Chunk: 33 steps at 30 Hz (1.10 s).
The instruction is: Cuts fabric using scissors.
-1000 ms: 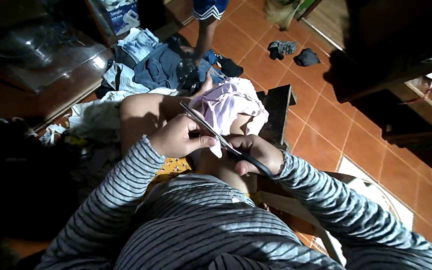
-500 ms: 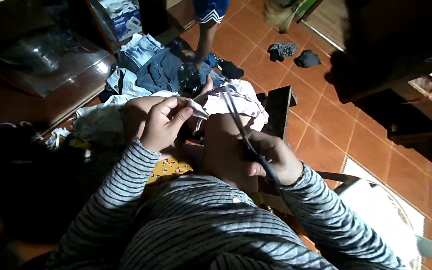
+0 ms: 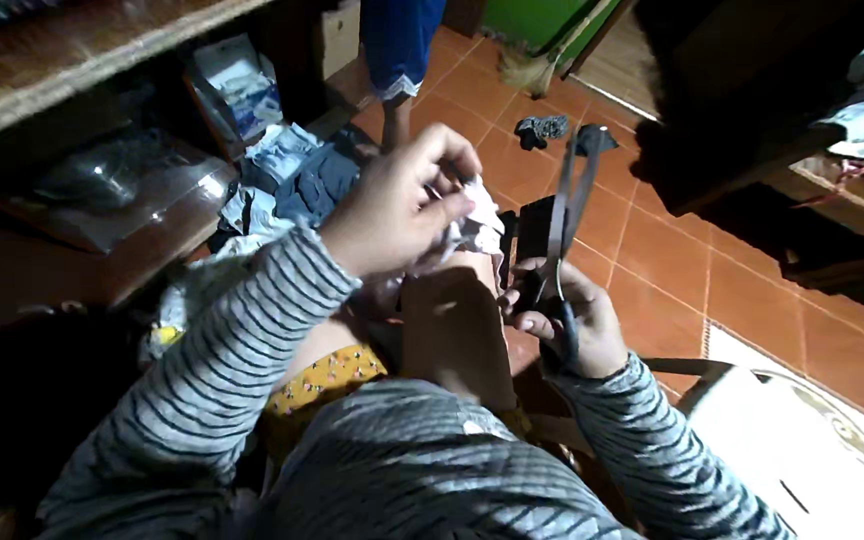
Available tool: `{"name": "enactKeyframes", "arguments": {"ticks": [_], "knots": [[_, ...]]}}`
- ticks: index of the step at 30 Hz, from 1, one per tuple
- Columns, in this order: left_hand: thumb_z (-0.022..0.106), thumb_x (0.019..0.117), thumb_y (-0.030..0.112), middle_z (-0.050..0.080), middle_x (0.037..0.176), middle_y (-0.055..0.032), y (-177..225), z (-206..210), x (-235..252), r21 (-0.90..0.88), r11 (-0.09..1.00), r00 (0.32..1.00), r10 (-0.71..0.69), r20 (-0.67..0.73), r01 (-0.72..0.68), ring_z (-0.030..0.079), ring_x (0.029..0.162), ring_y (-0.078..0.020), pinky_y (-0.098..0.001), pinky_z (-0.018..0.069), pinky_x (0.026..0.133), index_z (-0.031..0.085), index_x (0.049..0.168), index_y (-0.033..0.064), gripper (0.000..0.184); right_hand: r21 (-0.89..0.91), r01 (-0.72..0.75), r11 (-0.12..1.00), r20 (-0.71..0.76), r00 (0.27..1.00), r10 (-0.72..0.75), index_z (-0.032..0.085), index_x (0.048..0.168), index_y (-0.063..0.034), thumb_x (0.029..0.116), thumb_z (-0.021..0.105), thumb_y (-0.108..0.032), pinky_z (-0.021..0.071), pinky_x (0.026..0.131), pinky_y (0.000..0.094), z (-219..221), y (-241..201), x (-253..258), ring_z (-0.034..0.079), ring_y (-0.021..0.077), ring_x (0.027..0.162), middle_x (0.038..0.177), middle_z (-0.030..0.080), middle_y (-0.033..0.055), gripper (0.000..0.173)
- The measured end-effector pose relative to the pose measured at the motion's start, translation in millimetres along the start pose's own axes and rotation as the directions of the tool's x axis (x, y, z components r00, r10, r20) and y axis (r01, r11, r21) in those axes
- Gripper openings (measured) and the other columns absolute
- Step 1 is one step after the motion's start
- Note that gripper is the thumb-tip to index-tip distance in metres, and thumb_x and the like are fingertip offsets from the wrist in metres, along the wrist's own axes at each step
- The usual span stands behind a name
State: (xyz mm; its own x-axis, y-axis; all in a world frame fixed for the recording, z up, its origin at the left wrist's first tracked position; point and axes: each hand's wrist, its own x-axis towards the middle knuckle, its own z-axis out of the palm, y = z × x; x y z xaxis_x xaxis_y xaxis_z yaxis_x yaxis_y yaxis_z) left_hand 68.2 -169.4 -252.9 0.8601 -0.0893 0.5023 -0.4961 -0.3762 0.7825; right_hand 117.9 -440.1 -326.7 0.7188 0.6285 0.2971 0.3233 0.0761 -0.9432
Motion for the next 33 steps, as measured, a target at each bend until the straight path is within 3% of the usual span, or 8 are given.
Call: {"name": "enactKeyframes", "arguments": {"ticks": [3,8,11,18,21,24,27,33], "knots": [[0.067,0.0915,-0.005,0.069,0.092,-0.0087,33.8,18.3,28.0,-0.122,0.992,0.999,-0.031,0.011,0.032,0.067,0.068,-0.0110,-0.0262,0.0594,0.059,0.058,0.121,0.0030,0.032,0.031,0.146,0.989,-0.146,0.979,-0.140,0.055,0.126,-0.0044,0.0796,0.087,-0.039,0.0629,0.082,0.0313,14.6,5.1,16.4,0.072,0.0135,0.092,0.106,0.073,0.0005,0.066],[0.055,0.1030,0.002,0.063,0.104,-0.0077,102.5,34.1,81.1,-0.623,0.757,0.949,-0.307,-0.069,0.200,0.067,0.087,-0.0160,-0.0364,0.0601,0.077,0.047,0.126,0.0066,0.025,-0.104,0.141,0.985,-0.398,0.901,-0.171,0.052,0.125,0.0072,0.0701,0.090,-0.032,0.0594,0.079,0.0186,46.2,12.7,55.2,0.069,-0.0020,0.085,0.096,0.073,-0.0032,0.077],[0.051,0.1059,0.007,0.063,0.105,-0.0067,134.9,31.6,89.9,-0.712,0.696,0.943,-0.294,-0.158,0.098,0.067,0.086,-0.0141,-0.0346,0.0586,0.078,0.046,0.134,0.0101,0.029,0.066,0.129,0.989,-0.454,0.887,-0.086,0.057,0.116,0.0002,0.0718,0.081,-0.009,0.0595,0.068,0.0202,45.1,-2.6,69.3,0.068,0.0007,0.074,0.085,0.071,-0.0052,0.051],[0.048,0.1037,0.003,0.062,0.101,-0.0070,108.1,-14.8,84.9,-0.805,0.591,0.789,-0.469,-0.396,-0.052,0.066,0.087,-0.0127,-0.0267,0.0576,0.080,0.047,0.129,0.0039,0.025,0.088,0.257,0.962,-0.281,0.933,-0.224,0.053,0.125,-0.0065,0.0872,0.077,-0.029,0.0624,0.069,0.0310,-46.9,-32.6,64.4,0.072,0.0129,0.076,0.090,0.072,-0.0036,0.050],[0.050,0.1004,0.002,0.062,0.093,-0.0048,99.6,13.0,75.1,-0.878,0.476,0.776,-0.575,-0.260,0.058,0.064,0.081,-0.0127,-0.0273,0.0573,0.075,0.055,0.110,0.0070,0.012,-0.001,0.185,0.983,-0.101,0.978,-0.184,0.049,0.133,-0.0044,0.0765,0.082,-0.054,0.0618,0.083,0.0319,-6.0,-33.6,46.5,0.072,0.0115,0.094,0.106,0.073,-0.0010,0.082],[0.052,0.1006,-0.001,0.063,0.096,-0.0095,104.9,40.3,79.4,-0.942,0.323,0.783,-0.607,-0.133,0.090,0.066,0.083,-0.0167,-0.0289,0.0584,0.078,0.056,0.112,0.0029,0.013,-0.091,-0.027,0.996,-0.144,0.989,0.014,0.057,0.123,0.0000,0.0676,0.089,-0.031,0.0606,0.069,0.0274,61.2,-3.3,31.9,0.070,0.0049,0.075,0.087,0.073,-0.0015,0.071],[0.052,0.1006,0.000,0.063,0.094,-0.0062,111.6,28.6,91.4,-0.932,0.361,0.794,-0.578,-0.191,0.039,0.065,0.080,-0.0135,-0.0254,0.0574,0.075,0.058,0.106,0.0056,0.010,-0.038,-0.054,0.998,-0.222,0.974,0.044,0.060,0.119,0.0024,0.0726,0.077,-0.006,0.0622,0.072,0.0281,64.2,8.7,42.5,0.071,0.0064,0.078,0.090,0.074,0.0012,0.050],[0.050,0.1016,0.002,0.060,0.096,-0.0043,105.7,-53.0,103.9,-0.823,0.526,0.731,-0.472,-0.493,-0.215,0.064,0.083,-0.0078,-0.0193,0.0564,0.078,0.053,0.112,0.0063,0.012,-0.468,0.181,0.865,-0.414,0.820,-0.395,0.052,0.126,0.0120,0.0797,0.067,0.001,0.0555,0.076,0.0249,-63.1,-60.4,130.7,0.063,0.0047,0.083,0.100,0.065,0.0110,0.050]]}}
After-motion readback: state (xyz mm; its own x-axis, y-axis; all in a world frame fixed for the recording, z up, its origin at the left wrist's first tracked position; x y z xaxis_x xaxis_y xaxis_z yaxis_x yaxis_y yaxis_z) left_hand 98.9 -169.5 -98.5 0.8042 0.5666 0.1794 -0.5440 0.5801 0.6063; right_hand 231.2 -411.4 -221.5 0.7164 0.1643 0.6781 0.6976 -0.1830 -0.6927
